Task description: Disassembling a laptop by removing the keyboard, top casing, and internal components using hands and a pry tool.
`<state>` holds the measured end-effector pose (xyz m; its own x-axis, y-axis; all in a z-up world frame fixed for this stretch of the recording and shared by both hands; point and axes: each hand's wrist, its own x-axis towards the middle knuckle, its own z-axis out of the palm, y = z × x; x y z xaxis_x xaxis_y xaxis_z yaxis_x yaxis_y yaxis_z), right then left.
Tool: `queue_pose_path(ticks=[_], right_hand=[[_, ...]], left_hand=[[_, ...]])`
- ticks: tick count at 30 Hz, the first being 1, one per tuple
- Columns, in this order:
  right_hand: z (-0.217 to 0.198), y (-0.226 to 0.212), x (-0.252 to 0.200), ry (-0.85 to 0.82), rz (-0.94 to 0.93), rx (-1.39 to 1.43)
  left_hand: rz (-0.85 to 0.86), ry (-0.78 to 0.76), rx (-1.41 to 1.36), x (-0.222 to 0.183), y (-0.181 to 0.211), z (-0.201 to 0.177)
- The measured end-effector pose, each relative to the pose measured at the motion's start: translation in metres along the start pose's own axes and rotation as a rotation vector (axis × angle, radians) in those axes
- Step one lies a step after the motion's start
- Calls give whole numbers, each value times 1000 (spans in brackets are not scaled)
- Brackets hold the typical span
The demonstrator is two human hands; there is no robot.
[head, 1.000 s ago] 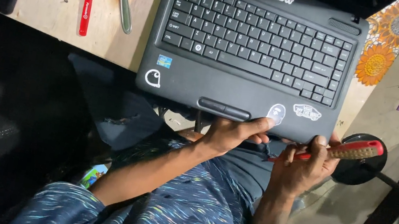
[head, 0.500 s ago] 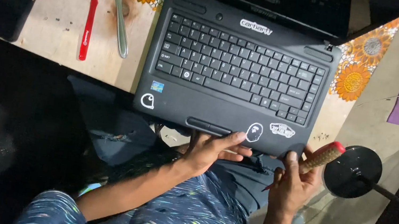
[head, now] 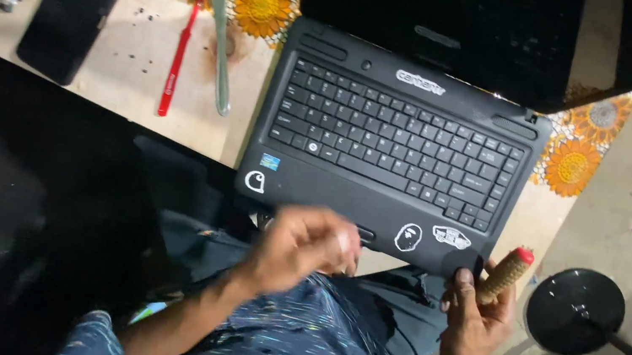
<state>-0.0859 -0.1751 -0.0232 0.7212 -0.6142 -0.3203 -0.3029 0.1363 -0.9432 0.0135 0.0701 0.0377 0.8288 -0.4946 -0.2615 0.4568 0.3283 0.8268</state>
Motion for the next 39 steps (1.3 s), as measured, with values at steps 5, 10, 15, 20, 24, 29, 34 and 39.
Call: queue_pose_path(ticks=[5,10,15,20,24,29,34,39], right_hand=[[-7,-11,5,-20,-39,-210],[-4,-29,27,44,-185,-608],[34,-56,83,184,-257,-680],[51,-56,158,80,-288,-387],[63,-77,172,-1,-253,-294],[68,-80,175,41,-166,-228],[66,-90,180,19,-96,-243],[58,-77,196,-31,-74,-289]], left_hand=[[487,576,835,61,47,-56],[319,804,846,126,44,-98],[168,904,991,159,34,-102],[91,960,922,165,37,-102],[201,989,980,167,28,-108],[213,1004,1023,163,27,-103],[235,974,1015,161,29,-100],[146,985,1023,159,32,-96]])
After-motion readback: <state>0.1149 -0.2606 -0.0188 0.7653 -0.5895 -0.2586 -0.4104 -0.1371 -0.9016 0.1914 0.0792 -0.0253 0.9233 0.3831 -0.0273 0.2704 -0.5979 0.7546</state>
